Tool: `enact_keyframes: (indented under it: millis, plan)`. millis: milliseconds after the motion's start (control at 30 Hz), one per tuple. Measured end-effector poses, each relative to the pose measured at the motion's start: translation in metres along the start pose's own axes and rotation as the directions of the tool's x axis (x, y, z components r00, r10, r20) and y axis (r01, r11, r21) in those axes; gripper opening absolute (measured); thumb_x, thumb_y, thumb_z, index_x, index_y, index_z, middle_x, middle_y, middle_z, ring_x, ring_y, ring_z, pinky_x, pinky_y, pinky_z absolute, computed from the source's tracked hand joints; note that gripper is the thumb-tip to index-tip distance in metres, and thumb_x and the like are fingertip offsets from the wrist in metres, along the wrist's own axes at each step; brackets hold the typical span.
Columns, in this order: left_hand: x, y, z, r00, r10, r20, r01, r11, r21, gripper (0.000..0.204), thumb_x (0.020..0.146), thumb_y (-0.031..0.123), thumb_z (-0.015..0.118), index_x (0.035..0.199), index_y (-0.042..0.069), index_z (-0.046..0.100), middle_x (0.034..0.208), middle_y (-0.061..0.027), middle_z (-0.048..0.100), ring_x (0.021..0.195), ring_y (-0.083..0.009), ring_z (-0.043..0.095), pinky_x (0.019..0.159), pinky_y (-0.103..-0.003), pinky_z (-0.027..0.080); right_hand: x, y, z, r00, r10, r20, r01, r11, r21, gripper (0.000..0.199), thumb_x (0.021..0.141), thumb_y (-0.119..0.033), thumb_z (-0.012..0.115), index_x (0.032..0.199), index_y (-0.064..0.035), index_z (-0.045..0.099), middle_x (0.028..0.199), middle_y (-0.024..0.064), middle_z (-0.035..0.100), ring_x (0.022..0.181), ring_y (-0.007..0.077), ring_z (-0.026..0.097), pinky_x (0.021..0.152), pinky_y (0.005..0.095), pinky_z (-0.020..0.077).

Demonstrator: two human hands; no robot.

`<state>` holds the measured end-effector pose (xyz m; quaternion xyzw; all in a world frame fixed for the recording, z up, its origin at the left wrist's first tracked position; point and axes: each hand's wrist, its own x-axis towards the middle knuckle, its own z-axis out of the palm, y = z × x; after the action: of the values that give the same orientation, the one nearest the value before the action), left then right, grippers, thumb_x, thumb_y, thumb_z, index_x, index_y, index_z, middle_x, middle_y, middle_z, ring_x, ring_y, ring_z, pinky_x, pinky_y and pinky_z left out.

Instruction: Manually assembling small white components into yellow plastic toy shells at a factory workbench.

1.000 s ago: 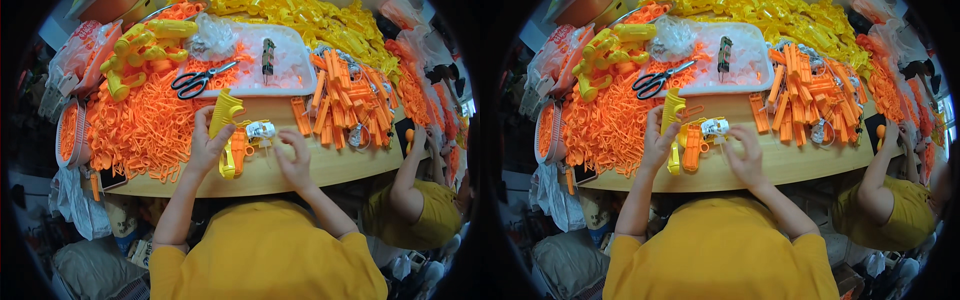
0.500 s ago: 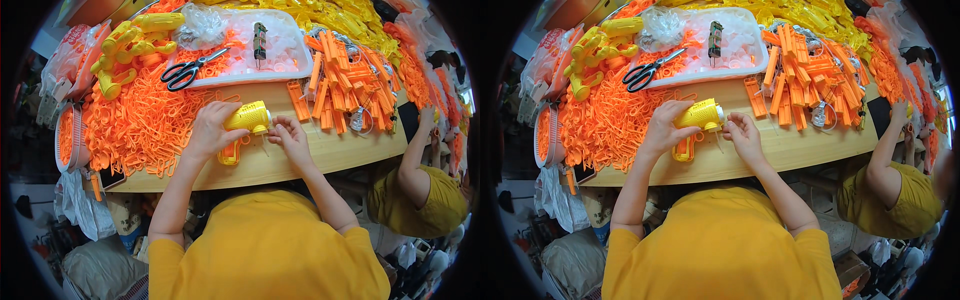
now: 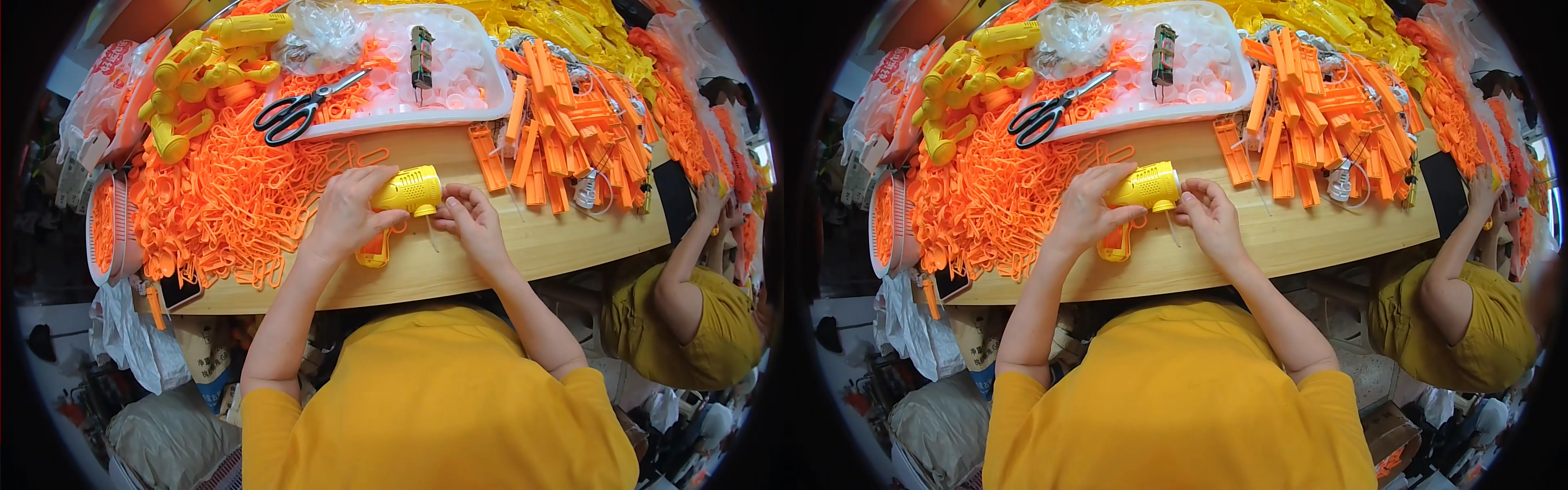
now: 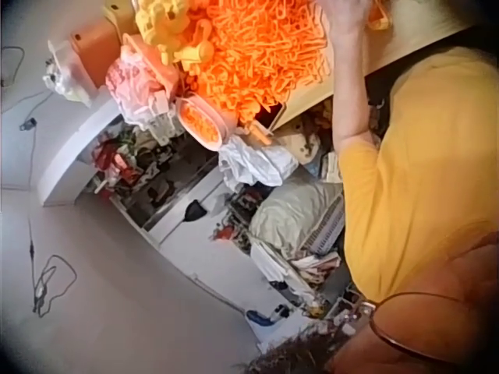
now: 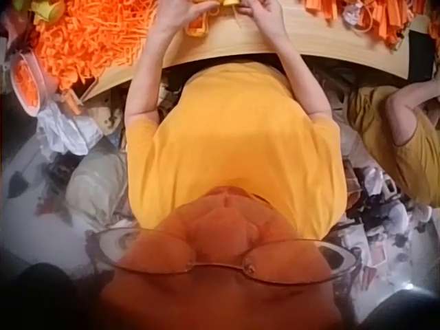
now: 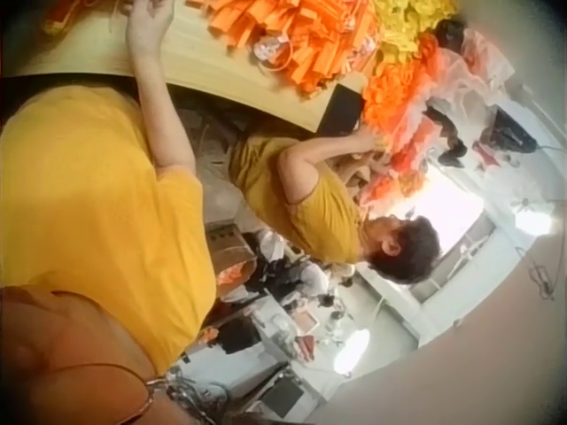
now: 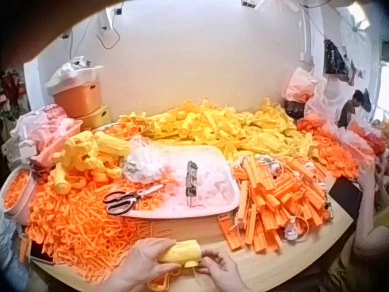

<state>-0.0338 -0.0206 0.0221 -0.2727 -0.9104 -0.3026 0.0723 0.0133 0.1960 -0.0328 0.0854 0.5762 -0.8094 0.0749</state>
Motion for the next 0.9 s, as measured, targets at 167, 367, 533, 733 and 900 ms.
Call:
enact_keyframes:
  millis: [167,367,533,733,900]
  plan:
    - [-0.004,0.01,-0.001,0.999,-0.035,0.006,0.034,0.994,0.105,0.061,0.068,0.029,0.084,0.122,0.01,0.065,0.117,-0.0098,0.067,0.106,-0.0283,0.063,0.093,-0.041,0.049,0.0,-0.007,0.002,0.999,0.043,0.008,-0.044,0.999,0.022,0.031,0.102,-0.013,0.054,0.127,0.0027,0.047,0.119,0.0128,0.06,0.1,0.0176,0.067,0.084,0.0302,0.0581]
    - [-0.012,0.013,0.007,0.992,-0.125,-0.019,0.125,0.992,-0.004,0.065,0.068,0.027,0.084,0.127,0.011,0.063,0.122,-0.0109,0.064,0.11,-0.0312,0.059,0.093,-0.042,0.049,0.002,-0.008,0.014,0.992,0.032,-0.121,-0.025,0.998,0.055,0.046,0.096,-0.016,0.064,0.134,-0.001,0.041,0.125,0.0124,0.056,0.109,0.0192,0.062,0.088,0.032,0.0553]
    - [-0.026,0.037,0.013,0.935,0.187,-0.3,-0.163,0.981,0.104,0.068,0.063,0.017,0.086,0.127,0.011,0.063,0.126,-0.0128,0.059,0.109,-0.0349,0.056,0.093,-0.045,0.047,-0.003,-0.017,0.015,0.99,-0.089,0.107,0.085,0.995,0.047,0.054,0.09,-0.016,0.072,0.133,-0.0043,0.041,0.118,0.009,0.056,0.106,0.016,0.059,0.088,0.0286,0.0523]
    - [-0.036,0.043,0.014,0.895,0.25,-0.369,-0.245,0.968,0.061,0.059,0.074,0.018,0.084,0.127,0.007,0.061,0.132,-0.0142,0.056,0.116,-0.0342,0.054,0.099,-0.045,0.043,-0.022,-0.023,0.023,0.927,-0.342,0.154,0.363,0.921,-0.14,0.06,0.085,-0.013,0.074,0.134,-0.0061,0.039,0.115,0.0068,0.055,0.104,0.0137,0.057,0.088,0.0282,0.0509]
    - [-0.039,0.042,0.012,0.864,-0.336,-0.374,0.062,0.809,-0.585,0.054,0.099,0.042,0.057,0.129,-0.003,0.055,0.133,-0.0176,0.055,0.118,-0.0306,0.053,0.101,-0.042,0.041,-0.026,-0.021,0.024,0.872,-0.435,0.224,0.468,0.875,-0.124,0.065,0.083,-0.01,0.074,0.136,-0.0062,0.036,0.118,0.0092,0.053,0.107,0.0158,0.057,0.091,0.03,0.0503]
